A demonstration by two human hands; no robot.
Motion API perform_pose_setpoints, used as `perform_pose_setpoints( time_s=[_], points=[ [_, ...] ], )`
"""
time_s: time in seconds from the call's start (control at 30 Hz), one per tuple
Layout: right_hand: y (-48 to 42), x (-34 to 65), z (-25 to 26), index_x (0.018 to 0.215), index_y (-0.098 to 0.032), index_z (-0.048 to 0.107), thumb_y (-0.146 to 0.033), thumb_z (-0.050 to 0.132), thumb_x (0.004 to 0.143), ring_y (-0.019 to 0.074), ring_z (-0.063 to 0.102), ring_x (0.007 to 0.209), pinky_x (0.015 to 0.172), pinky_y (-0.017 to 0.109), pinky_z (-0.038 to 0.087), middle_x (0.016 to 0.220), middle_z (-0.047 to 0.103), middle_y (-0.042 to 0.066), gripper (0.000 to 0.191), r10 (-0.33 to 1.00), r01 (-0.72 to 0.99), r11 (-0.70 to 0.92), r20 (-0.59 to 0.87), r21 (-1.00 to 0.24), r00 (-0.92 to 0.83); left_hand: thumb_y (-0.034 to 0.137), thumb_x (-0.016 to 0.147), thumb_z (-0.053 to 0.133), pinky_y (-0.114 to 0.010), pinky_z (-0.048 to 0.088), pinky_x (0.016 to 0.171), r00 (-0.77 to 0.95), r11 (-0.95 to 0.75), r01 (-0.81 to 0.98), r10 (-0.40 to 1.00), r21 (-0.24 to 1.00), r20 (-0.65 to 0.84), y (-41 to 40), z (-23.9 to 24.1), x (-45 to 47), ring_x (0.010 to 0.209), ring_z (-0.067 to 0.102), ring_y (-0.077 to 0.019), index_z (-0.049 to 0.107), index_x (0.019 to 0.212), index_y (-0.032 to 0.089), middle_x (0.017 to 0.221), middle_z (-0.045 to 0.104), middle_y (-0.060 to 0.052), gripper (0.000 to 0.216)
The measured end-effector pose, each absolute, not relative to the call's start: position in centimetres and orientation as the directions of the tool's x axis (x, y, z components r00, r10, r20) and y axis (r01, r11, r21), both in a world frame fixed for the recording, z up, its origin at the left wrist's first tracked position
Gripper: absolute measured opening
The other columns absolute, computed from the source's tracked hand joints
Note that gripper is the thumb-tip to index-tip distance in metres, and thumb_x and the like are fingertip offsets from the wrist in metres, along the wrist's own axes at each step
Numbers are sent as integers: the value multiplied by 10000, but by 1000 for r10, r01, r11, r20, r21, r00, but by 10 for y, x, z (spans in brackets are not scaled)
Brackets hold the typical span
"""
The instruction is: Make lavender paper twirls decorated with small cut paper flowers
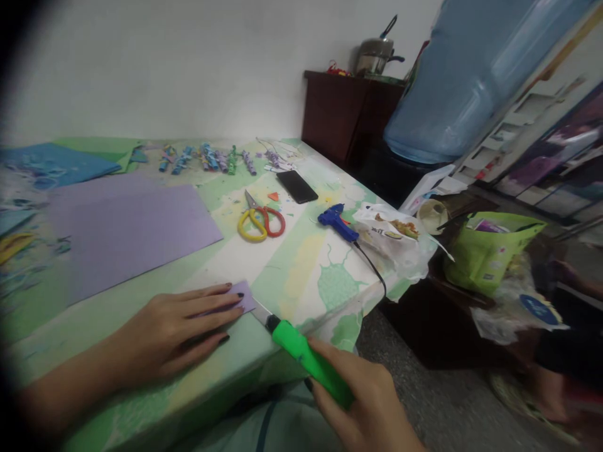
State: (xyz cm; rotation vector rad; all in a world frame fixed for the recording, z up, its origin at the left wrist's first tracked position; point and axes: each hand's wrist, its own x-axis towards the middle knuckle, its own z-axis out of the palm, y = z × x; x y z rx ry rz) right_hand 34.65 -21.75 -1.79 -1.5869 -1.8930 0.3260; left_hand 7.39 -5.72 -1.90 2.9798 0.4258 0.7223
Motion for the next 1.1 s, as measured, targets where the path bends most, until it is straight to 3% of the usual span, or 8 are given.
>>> perform_pose_setpoints(
  time_s=[0.2, 0.43, 0.63, 0.87, 1.1],
  points=[
    [-231, 354, -12, 1228, -356, 614, -177, 667, 768, 185, 738, 680, 538, 196, 585, 931, 761, -1, 497, 929, 783, 286, 360, -553, -86, 224, 906, 531, -352, 598, 886, 778, -935, 323, 350, 145, 521, -53, -26, 75, 1010, 695, -218, 685, 1127, 186, 1114, 725, -75, 272],
    [-238, 350, -14, 1273, -388, 571, -133, 660, 752, 188, 737, 666, 487, 200, 578, 930, 758, -16, 587, 913, 777, 324, 393, -540, -108, 231, 916, 507, -344, 599, 872, 780, -932, 338, 356, 132, 515, -52, -25, 75, 1001, 699, -209, 690, 1108, 177, 1106, 728, -72, 271],
    [-235, 346, -13, 1204, -325, 633, -140, 647, 761, 178, 735, 659, 516, 193, 578, 891, 764, 8, 480, 919, 779, 310, 380, -545, -100, 218, 910, 526, -342, 593, 880, 786, -935, 329, 347, 130, 512, -51, -27, 73, 1016, 693, -211, 686, 1119, 153, 1116, 724, -80, 271],
    [-237, 348, -11, 1158, -221, 634, -118, 593, 776, 132, 734, 672, 549, 129, 557, 889, 768, 16, 397, 889, 816, 365, 430, -449, -161, 206, 903, 539, -327, 582, 897, 794, -937, 323, 345, 135, 501, -50, -28, 71, 1027, 688, -208, 686, 1127, 167, 1126, 721, -67, 271],
    [-237, 349, -11, 1123, -220, 629, -132, 581, 789, 122, 731, 654, 536, 109, 545, 871, 770, 15, 349, 871, 830, 377, 461, -411, -168, 208, 900, 544, -326, 578, 904, 784, -931, 331, 362, 155, 504, -51, -27, 72, 1027, 688, -208, 686, 1126, 164, 1123, 723, -66, 271]
  ],
)
